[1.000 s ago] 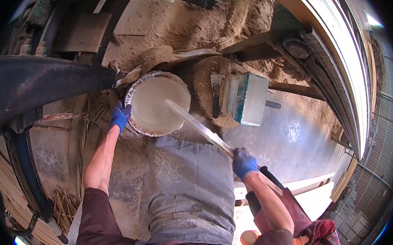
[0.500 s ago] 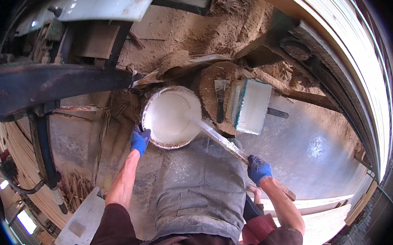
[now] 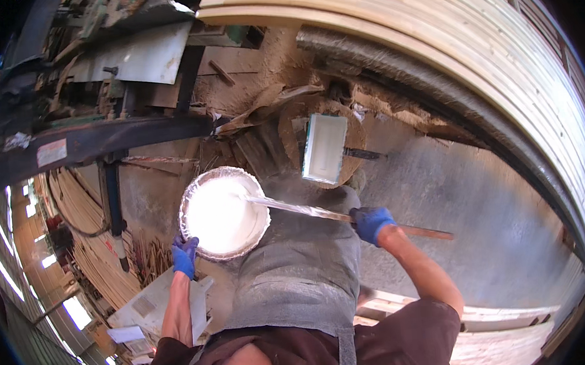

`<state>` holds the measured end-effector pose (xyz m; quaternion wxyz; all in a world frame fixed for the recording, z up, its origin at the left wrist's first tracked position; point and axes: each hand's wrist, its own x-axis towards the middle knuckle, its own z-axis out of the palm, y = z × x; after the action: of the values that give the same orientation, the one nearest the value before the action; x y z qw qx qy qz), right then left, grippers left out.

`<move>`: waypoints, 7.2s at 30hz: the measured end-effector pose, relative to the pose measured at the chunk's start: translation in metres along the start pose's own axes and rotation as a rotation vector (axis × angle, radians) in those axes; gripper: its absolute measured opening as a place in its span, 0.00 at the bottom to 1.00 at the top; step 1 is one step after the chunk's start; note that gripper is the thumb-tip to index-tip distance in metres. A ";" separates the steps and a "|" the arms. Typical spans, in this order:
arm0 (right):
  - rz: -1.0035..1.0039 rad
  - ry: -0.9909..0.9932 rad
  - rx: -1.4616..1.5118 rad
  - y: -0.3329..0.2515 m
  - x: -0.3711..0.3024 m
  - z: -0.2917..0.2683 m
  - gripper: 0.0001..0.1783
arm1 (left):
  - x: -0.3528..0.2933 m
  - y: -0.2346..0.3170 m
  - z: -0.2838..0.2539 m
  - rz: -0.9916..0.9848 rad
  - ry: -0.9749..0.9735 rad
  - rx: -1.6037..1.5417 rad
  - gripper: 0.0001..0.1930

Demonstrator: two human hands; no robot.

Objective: The person stirs a white liquid in a bucket and then uses a roller to apply the substance to a large wooden panel. They then lift the panel and place it onto a stack of other panels on the floor.

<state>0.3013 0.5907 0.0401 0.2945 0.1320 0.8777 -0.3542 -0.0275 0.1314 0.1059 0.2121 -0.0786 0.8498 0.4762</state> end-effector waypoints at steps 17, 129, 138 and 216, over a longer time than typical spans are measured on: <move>-0.236 0.262 0.071 -0.061 -0.097 -0.090 0.13 | -0.148 0.160 0.113 0.303 0.162 0.527 0.23; 0.093 0.327 0.254 -0.068 -0.190 -0.079 0.28 | -0.043 0.194 0.158 0.463 -0.152 0.620 0.26; 0.134 0.287 0.157 -0.053 -0.201 -0.082 0.31 | -0.053 0.196 0.160 0.435 -0.194 0.464 0.19; -0.108 0.251 1.305 -0.099 -0.068 0.021 0.28 | -0.064 0.074 0.082 0.007 0.137 -0.049 0.15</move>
<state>0.3211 0.5035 0.1233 0.0316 0.2794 0.5165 -0.8088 0.0286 0.2359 0.1540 0.1499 -0.1134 0.8506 0.4911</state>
